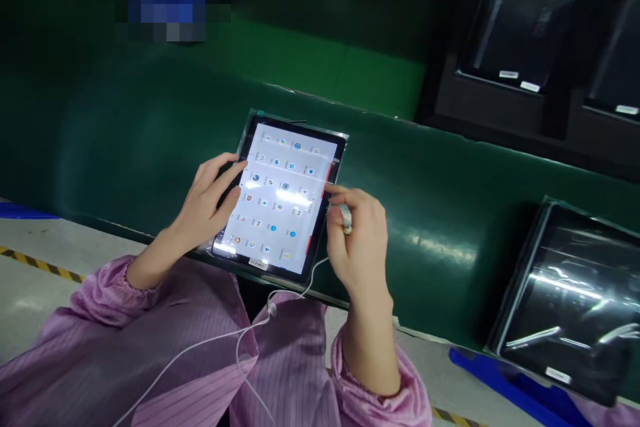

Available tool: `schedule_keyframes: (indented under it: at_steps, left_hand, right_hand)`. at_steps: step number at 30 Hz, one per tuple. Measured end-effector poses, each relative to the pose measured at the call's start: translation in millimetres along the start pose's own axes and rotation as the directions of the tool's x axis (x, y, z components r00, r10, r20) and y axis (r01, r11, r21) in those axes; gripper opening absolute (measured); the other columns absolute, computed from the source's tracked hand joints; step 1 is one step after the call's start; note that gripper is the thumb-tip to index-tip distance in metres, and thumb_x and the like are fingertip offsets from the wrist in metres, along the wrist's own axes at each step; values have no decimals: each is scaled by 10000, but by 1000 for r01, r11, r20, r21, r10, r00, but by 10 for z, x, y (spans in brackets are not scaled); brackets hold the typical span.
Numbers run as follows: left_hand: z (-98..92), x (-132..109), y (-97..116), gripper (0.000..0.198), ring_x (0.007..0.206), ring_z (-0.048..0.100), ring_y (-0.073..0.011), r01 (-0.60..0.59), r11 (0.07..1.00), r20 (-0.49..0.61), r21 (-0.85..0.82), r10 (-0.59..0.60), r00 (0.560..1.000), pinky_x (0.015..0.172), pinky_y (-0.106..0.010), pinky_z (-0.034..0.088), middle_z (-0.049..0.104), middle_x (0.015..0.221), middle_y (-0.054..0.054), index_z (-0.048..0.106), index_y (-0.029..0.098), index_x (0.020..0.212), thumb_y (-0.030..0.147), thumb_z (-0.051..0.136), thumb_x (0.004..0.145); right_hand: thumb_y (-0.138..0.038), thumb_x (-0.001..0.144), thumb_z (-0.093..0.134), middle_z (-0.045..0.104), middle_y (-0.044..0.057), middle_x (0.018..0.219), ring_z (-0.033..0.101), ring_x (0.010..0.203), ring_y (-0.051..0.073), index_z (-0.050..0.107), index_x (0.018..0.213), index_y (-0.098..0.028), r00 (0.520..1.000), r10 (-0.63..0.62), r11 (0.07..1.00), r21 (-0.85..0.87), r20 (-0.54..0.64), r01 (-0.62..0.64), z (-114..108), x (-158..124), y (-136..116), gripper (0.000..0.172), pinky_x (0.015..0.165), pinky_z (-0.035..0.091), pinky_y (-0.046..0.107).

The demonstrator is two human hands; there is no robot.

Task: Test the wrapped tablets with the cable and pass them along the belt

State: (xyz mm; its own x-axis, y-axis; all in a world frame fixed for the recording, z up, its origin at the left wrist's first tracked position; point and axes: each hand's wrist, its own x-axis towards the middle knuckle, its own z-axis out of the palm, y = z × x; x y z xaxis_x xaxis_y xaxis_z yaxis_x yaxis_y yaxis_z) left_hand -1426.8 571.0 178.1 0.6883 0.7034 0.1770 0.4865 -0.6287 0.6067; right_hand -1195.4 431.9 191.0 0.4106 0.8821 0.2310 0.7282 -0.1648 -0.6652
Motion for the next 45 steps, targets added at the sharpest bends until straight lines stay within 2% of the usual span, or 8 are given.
schedule_keyframes:
  at_steps: [5, 13, 21, 24, 28, 31, 37, 45]
  left_hand:
    - [1, -44, -33, 423, 1380, 470, -307, -15, 999, -28, 32, 15, 999, 1144, -491, 399, 517, 1485, -181, 558, 158, 1423, 286, 370, 1066]
    - [59, -258, 227, 376, 1536, 278, -416, -7, 981, -47, 196, 17, 999, 1215, -714, 115, 365, 1660, -144, 647, 253, 1343, 307, 514, 996]
    - [202, -314, 666, 328, 1548, 345, -377, -319, 933, 276, -167, 355, 893, 1260, -675, 72, 426, 1638, -155, 695, 222, 1266, 276, 515, 998]
    - [123, -253, 596, 297, 1547, 349, -374, -235, 946, 209, -223, 282, 936, 1258, -672, -4, 470, 1612, -135, 725, 235, 1204, 273, 513, 999]
    - [46, -39, 320, 346, 1594, 191, -413, -37, 997, 45, -62, 40, 998, 1222, -704, -76, 393, 1665, -119, 702, 240, 1272, 364, 504, 1016]
    - [58, 139, 132, 436, 1608, 84, -430, 7, 1000, 5, 26, -7, 1000, 1219, -704, -66, 263, 1722, -125, 623, 236, 1404, 403, 474, 1030]
    - [115, 228, -28, 525, 1617, -2, -415, 24, 992, 61, 124, -32, 998, 1228, -708, -31, 97, 1758, -131, 480, 260, 1538, 446, 338, 1067]
    - [-15, 224, -108, 637, 1629, 93, -296, 229, 970, 154, -84, -214, 965, 1285, -621, -19, 184, 1740, -133, 265, 229, 1626, 549, 223, 1077]
  right_hand:
    - [-141, 886, 455, 746, 87, 1204, 629, 1246, 326, 509, 1013, -252, 974, -210, 973, -83, 79, 216, 54, 208, -11, 177, 1086, 415, 614]
    - [-143, 924, 447, 759, 86, 1197, 598, 1308, 289, 486, 994, -258, 1000, -17, 999, 45, 10, 17, 15, -170, 95, 140, 1157, 324, 679]
    - [-213, 991, 478, 760, 99, 1179, 595, 1321, 282, 512, 993, -247, 996, 37, 988, 151, -76, -25, -13, -348, 91, 48, 1176, 308, 668]
    - [-241, 1006, 497, 767, 83, 1127, 620, 1284, 279, 535, 961, -244, 989, 65, 980, 198, -136, -37, -14, -373, 77, 59, 1174, 330, 633]
    - [-280, 981, 559, 752, 42, 947, 727, 896, 228, 568, 942, -242, 959, 225, 921, 359, -172, -151, 12, -351, 36, 55, 902, 542, 451]
    - [-300, 949, 605, 546, -83, 572, 512, 454, 135, 577, 943, -254, 905, 394, 817, 512, -159, -265, 4, -298, -9, 54, 577, 493, 313]
    - [-424, 895, 733, 429, -96, 572, 477, 514, 123, 633, 1129, -267, 816, 553, 640, 542, 167, -544, -134, -251, 62, 298, 568, 502, 278]
    - [-549, 852, 783, 643, -1, 838, 527, 535, 117, 626, 1288, -276, 705, 366, 502, 509, 607, -699, -420, 119, 234, 537, 465, 509, 274]
